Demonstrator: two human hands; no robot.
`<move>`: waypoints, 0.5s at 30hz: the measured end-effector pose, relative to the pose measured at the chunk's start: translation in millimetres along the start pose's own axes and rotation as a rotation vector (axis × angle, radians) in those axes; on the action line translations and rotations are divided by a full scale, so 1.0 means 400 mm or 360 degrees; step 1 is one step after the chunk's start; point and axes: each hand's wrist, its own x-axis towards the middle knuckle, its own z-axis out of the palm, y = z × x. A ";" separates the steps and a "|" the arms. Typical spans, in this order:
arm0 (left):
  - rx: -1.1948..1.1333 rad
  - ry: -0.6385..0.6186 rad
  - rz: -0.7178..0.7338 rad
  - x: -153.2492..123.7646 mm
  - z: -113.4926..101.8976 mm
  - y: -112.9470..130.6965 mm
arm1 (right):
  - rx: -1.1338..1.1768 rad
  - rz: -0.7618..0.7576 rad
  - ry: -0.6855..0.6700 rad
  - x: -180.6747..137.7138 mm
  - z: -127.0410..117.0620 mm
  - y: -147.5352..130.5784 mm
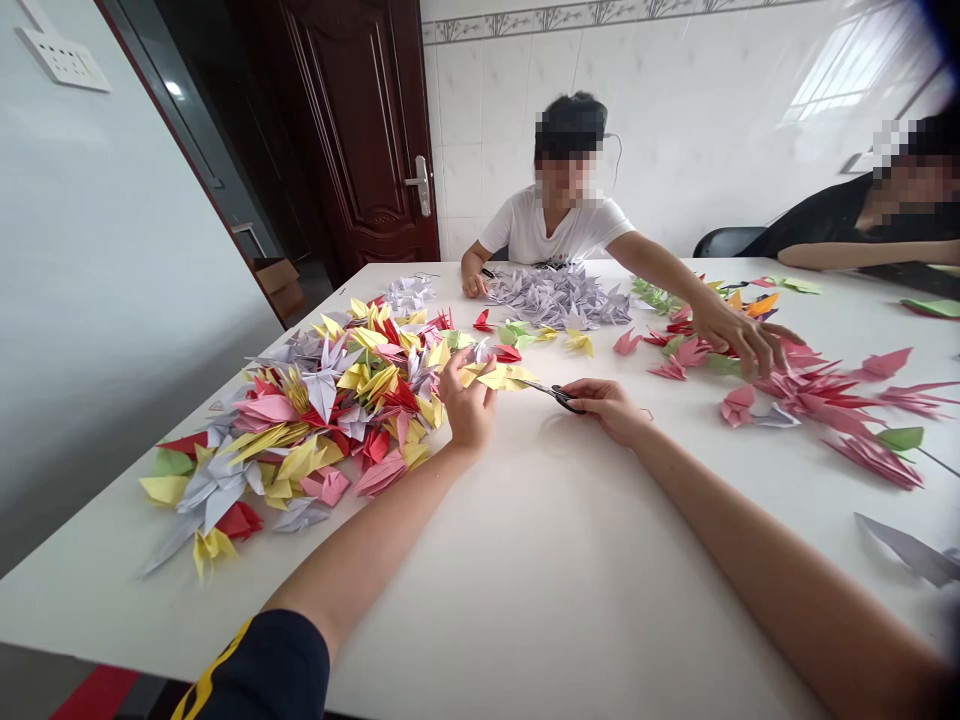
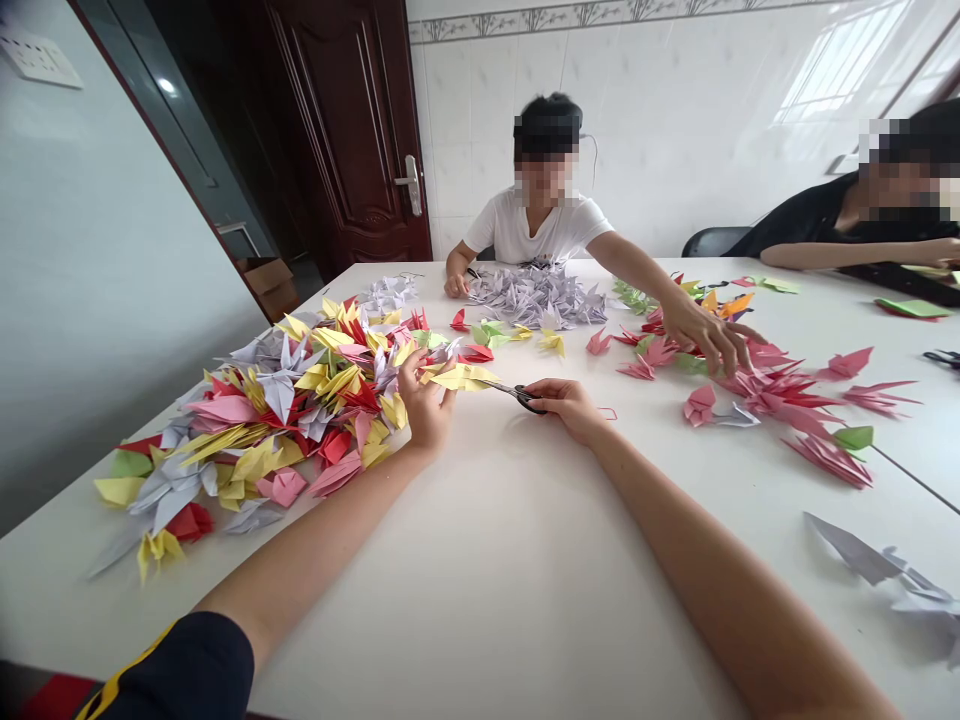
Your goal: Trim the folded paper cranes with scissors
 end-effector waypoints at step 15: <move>-0.0109 -0.0288 -0.0017 0.016 0.016 -0.038 | -0.0070 -0.0014 0.0011 -0.007 -0.001 -0.003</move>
